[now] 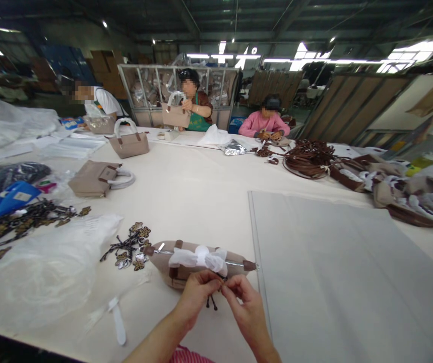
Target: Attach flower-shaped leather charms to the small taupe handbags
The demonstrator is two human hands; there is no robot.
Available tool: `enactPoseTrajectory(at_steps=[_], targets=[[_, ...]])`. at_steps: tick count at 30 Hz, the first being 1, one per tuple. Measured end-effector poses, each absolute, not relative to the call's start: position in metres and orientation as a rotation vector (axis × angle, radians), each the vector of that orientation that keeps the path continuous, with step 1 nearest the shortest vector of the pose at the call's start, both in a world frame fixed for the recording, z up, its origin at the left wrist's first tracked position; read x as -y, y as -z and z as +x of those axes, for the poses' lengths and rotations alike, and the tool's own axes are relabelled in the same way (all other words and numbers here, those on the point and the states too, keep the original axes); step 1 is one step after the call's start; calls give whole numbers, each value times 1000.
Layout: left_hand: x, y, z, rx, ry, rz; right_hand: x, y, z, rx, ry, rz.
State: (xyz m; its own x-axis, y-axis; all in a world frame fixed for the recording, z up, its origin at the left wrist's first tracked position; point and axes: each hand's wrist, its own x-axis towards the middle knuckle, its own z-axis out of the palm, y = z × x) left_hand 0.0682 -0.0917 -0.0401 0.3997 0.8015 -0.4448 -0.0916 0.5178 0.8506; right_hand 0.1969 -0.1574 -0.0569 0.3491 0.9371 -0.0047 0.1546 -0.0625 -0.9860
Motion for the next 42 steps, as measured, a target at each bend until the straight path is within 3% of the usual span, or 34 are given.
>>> enactPoseTrajectory(at_steps=[27, 42], targets=[[99, 43, 73, -906, -805, 1004, 154, 56, 182, 564, -1106, -1190], [97, 43, 62, -1020, -763, 1506, 156, 60, 184, 725, -1068, -1243]])
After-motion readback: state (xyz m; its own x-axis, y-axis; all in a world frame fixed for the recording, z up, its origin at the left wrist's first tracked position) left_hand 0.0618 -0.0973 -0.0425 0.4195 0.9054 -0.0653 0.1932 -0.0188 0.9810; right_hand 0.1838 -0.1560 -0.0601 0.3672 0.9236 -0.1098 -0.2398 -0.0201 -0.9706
